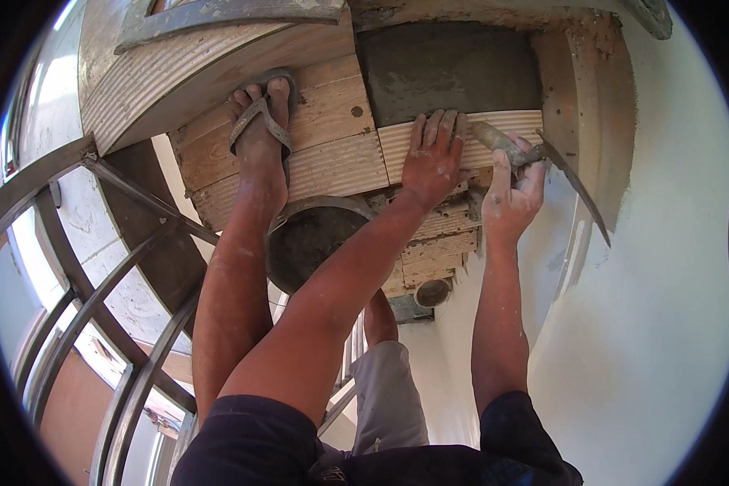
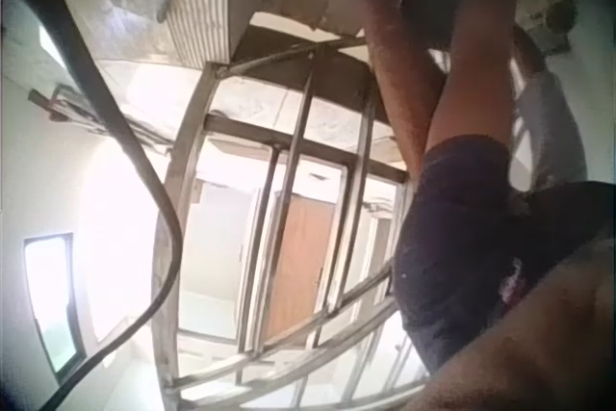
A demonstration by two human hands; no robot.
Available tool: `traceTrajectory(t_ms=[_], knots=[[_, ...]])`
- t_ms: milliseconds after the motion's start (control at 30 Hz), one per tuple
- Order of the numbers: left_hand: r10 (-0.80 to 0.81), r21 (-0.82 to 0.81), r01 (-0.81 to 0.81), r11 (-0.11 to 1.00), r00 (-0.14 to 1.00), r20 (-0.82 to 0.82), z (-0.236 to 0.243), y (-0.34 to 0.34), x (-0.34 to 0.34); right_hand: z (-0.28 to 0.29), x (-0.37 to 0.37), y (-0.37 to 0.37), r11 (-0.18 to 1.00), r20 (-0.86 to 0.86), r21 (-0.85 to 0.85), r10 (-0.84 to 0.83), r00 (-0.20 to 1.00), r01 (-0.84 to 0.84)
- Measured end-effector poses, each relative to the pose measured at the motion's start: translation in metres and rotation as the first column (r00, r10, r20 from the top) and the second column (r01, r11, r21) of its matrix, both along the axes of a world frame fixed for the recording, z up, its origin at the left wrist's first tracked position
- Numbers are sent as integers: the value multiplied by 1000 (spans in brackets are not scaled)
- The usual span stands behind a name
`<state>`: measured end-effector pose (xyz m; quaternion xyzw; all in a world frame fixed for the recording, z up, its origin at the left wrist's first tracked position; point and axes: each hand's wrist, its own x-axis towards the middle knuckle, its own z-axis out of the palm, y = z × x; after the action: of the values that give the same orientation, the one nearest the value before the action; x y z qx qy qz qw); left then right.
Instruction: Applying mortar to a step and laying a tile on a staircase.
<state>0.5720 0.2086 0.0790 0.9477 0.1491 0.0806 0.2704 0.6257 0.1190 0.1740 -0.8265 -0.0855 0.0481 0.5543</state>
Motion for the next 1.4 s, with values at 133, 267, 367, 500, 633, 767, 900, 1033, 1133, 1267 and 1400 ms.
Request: traceTrajectory(t_ms=[133,267,367,500,633,767,900,1033,1133,1267,1400], knots=[[2,6,-2,1000,1000,-10,-1,0,-1,3,-1,0,998,30,56,-12,999,10],[-4,-4,4,1000,1000,-11,-2,2,0,3,0,1,998,21,-46,33,999,-32],[-5,-18,5,1000,1000,-11,1,0,1,6,2,-3,999,-16,-25,22,1000,-23],[-6,-14,5,1000,1000,-15,1,0,-2,2,0,0,999,43,34,-10,999,8],[-2,-11,2,1000,1000,5,1,-1,-1,2,2,-5,987,78,-152,57,995,-45],[-8,-17,8,1000,1000,-8,3,-1,-1,2,1,-4,997,81,-68,31,996,-26],[-6,-28,6,1000,1000,-17,3,0,-3,7,-3,1,993,7,-111,31,1000,-30],[-7,-34,6,999,1000,-8,3,-1,-1,6,-5,2,999,19,-24,25,1000,-24],[-6,-26,6,1000,1000,-11,2,1,-3,8,-5,3,969,48,-233,90,995,-77],[-2,-47,2,999,1000,3,2,-3,-1,5,-8,4,999,47,22,23,999,-24],[-7,-42,6,999,1000,-16,1,0,-3,6,-7,2,983,59,-174,69,996,-58]])
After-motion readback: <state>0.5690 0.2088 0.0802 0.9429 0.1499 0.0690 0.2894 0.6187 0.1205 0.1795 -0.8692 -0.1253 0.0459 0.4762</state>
